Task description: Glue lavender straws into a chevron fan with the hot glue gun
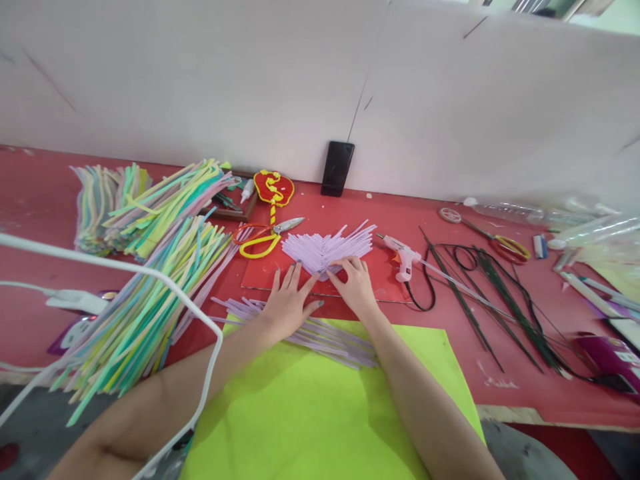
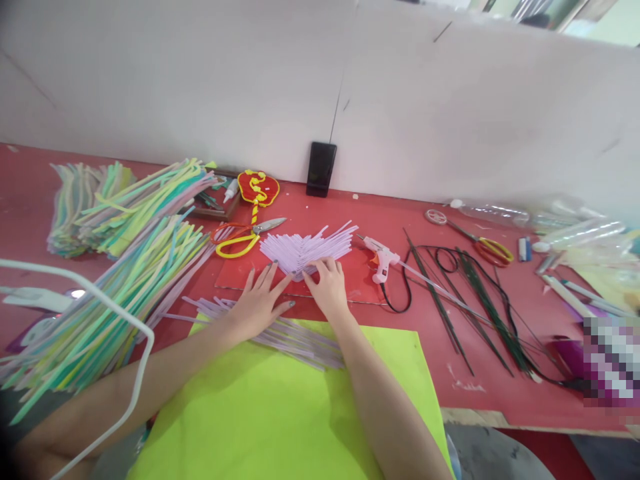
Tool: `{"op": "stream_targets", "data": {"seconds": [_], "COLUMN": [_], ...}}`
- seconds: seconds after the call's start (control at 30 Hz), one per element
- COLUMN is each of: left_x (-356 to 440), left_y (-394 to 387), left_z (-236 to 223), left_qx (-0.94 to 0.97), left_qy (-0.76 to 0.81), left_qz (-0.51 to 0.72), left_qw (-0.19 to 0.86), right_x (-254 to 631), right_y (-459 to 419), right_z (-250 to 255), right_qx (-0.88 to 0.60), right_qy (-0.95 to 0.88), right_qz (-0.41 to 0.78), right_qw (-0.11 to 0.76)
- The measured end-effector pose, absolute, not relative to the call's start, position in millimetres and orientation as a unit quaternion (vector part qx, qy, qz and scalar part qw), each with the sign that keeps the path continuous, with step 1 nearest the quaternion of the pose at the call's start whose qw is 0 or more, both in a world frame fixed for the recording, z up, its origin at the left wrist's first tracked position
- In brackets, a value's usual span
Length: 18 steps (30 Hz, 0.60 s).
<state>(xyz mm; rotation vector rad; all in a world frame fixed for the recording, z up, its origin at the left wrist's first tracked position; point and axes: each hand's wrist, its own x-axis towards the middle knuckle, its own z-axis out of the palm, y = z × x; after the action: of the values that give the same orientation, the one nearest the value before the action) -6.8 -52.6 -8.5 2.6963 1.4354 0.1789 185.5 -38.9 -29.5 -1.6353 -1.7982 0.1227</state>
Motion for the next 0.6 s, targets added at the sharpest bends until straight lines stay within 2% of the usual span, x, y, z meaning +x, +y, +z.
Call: {"op": "stream_targets", "data": {"seconds": [0.6], "left_x": [-6.8], "left_y": [-49.7], "left_z": [-6.3], "left_qx": [0.907], "left_qy": [0.416], "left_qz": [0.050], "left_qw": [0.046], "right_x": [187.0], "right_y": [-37.7], "right_z": [-31.6], "right_qx": [-0.623], "right_qy": [-0.700], "right_qz": [0.031], "right_qw": [0.348]}}
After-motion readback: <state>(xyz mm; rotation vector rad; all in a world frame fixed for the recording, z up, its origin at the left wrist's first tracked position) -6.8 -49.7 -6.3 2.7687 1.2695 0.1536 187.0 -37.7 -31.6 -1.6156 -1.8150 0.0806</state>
